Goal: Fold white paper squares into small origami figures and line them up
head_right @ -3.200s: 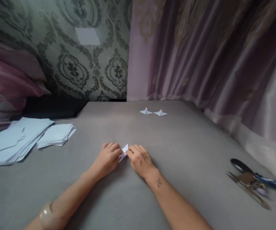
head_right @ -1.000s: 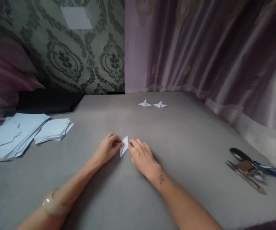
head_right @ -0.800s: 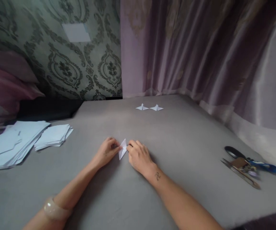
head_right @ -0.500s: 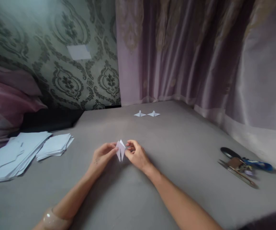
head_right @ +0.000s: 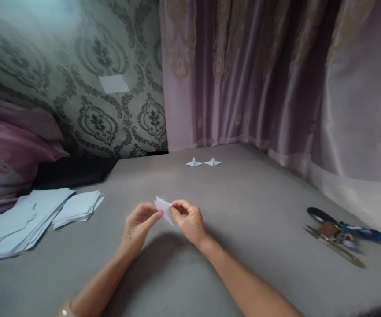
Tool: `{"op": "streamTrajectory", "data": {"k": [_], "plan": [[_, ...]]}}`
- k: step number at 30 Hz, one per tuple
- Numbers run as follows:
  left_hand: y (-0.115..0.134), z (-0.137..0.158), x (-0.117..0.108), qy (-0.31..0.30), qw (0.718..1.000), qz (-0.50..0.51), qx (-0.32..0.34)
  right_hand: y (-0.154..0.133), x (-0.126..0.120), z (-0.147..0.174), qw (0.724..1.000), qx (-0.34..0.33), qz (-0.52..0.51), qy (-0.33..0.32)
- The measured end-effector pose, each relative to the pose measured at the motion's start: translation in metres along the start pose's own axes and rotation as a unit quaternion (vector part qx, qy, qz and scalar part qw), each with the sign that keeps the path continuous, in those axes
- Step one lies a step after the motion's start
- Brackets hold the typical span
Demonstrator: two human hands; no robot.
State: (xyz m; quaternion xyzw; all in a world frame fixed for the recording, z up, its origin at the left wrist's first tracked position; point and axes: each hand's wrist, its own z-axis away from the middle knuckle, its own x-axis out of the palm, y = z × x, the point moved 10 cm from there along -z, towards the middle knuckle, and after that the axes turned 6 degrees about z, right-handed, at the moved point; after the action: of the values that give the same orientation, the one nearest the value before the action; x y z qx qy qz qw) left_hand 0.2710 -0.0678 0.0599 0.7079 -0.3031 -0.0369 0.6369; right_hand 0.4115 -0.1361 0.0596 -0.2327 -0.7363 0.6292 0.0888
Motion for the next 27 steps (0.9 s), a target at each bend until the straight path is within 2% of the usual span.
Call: {"op": "streamTrajectory", "data": {"k": [5,9,13,16,21,24,27], "plan": [[-0.006,0.000,0.003,-0.011,0.999,0.026,-0.033,-0.015,0.000,0.004,0.998,-0.045,0.035,0.004],[-0.008,0.001,0.005,-0.019,0.999,-0.004,-0.044,-0.029,-0.008,0.011,0.988,-0.111,0.086,0.059],[-0.003,0.000,-0.003,0.018,1.000,-0.012,-0.005,-0.052,-0.006,0.023,0.957,-0.227,0.161,0.079],[-0.003,0.000,-0.008,0.033,0.999,-0.018,0.011,-0.062,-0.002,0.030,0.932,-0.281,0.214,0.086],[-0.002,-0.001,-0.012,0.049,0.998,-0.031,0.018,-0.067,0.001,0.034,0.917,-0.301,0.245,0.090],[0.003,0.001,-0.008,0.032,0.998,-0.047,0.024,-0.066,0.003,0.033,0.929,-0.287,0.222,0.076],[0.006,0.002,0.004,-0.015,0.998,-0.063,0.026,-0.058,0.002,0.025,0.952,-0.240,0.178,0.064]]}}
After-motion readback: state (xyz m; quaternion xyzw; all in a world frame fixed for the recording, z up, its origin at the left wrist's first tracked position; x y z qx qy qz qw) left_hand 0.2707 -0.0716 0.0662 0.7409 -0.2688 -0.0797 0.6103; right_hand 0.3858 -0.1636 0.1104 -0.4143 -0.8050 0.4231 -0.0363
